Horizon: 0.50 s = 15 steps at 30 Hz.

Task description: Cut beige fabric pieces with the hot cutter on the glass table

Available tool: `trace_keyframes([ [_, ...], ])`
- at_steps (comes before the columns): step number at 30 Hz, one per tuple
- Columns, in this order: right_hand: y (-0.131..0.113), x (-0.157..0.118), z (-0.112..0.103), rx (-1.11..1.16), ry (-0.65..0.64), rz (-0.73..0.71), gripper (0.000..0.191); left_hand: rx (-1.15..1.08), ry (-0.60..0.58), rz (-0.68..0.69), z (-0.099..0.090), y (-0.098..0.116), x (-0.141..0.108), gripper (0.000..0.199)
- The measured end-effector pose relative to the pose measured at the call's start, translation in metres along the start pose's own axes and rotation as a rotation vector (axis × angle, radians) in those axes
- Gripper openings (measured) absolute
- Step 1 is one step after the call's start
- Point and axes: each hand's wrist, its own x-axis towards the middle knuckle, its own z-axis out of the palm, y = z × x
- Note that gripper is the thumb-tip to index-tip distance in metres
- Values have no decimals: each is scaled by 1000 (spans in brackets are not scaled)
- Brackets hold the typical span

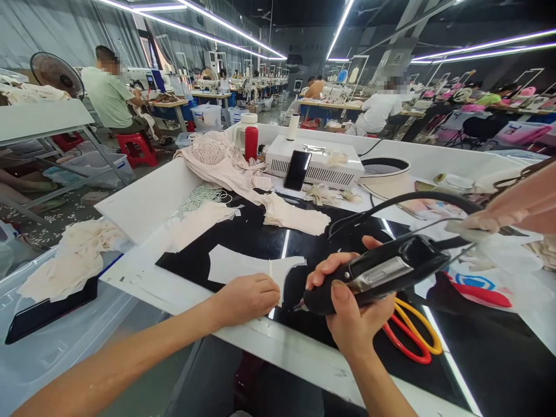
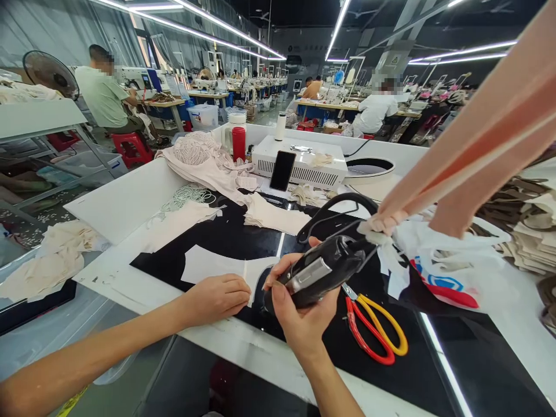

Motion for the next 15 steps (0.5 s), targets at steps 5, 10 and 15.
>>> trace_keyframes([
  [5, 8, -1, 9, 32, 7, -13, 58, -42, 16, -42, -1, 2, 1, 17],
  [10, 13, -1, 12, 36, 6, -14, 58, -81, 1, -65, -1, 2, 3, 19],
  [15, 15, -3, 12, -12, 4, -1, 58, -105, 9, -63, 2, 2, 1, 17],
])
